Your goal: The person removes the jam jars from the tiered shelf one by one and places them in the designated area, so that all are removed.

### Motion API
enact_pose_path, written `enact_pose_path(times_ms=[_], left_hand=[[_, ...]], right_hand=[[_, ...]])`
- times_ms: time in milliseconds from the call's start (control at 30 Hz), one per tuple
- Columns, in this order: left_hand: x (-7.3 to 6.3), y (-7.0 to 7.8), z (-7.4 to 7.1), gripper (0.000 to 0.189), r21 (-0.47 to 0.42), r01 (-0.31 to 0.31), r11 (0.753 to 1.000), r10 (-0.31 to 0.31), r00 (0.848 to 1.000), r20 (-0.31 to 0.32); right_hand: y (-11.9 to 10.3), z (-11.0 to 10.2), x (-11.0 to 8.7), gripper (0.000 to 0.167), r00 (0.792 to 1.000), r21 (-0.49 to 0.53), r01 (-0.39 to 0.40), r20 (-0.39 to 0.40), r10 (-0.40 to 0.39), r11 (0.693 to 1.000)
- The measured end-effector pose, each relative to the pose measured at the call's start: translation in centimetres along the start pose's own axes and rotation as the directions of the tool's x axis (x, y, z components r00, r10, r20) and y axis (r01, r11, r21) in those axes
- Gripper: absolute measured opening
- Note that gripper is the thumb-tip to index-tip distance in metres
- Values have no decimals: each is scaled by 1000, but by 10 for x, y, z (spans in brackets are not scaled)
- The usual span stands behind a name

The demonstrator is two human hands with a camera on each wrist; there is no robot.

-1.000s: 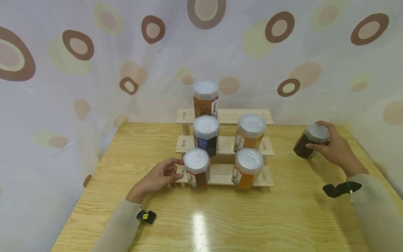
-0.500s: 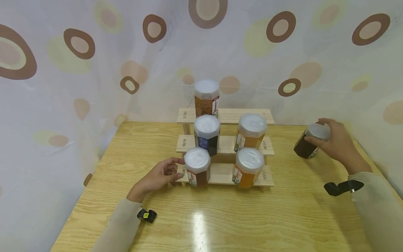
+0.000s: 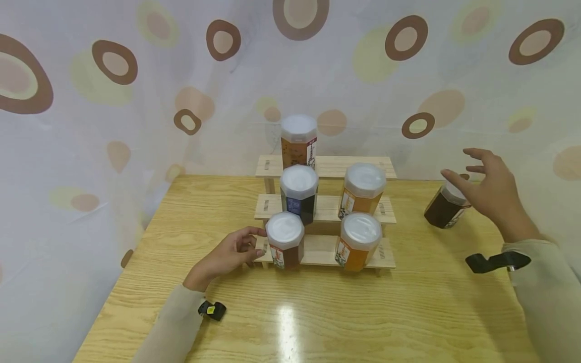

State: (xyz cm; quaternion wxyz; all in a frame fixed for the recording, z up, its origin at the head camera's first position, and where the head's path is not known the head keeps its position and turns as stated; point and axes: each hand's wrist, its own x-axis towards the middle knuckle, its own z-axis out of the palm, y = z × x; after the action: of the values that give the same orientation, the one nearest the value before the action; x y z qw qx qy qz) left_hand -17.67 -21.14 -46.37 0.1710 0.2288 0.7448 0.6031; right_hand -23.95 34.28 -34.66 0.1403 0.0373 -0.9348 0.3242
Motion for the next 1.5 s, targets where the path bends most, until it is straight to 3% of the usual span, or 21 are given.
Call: enact_pose_path(times_ms=[333, 633, 867, 1067, 1500], left_hand=[[2, 1, 3, 44, -3, 6, 1000, -6, 1000, 5], [-1, 0, 1, 43, 8, 6, 1000, -6, 1000, -5], [-1, 0, 1, 44, 6, 6, 1000, -6, 1000, -6], [-1, 1, 1, 44, 8, 10, 1000, -10, 1000, -4], [-1, 3, 1, 43, 8, 28, 1000, -28, 1000, -8]], right_hand=[[-43, -3, 0, 74, 998, 63, 51, -25, -50, 997], [-93, 4, 20, 68, 990, 84, 142, -4, -143, 986], [-128, 10, 28, 63, 963, 127, 268, -49, -264, 955], [-152, 13, 28, 64, 948, 139, 319, -39, -317, 937], [-183, 26, 38, 61, 898, 128, 440, -40, -439, 889]])
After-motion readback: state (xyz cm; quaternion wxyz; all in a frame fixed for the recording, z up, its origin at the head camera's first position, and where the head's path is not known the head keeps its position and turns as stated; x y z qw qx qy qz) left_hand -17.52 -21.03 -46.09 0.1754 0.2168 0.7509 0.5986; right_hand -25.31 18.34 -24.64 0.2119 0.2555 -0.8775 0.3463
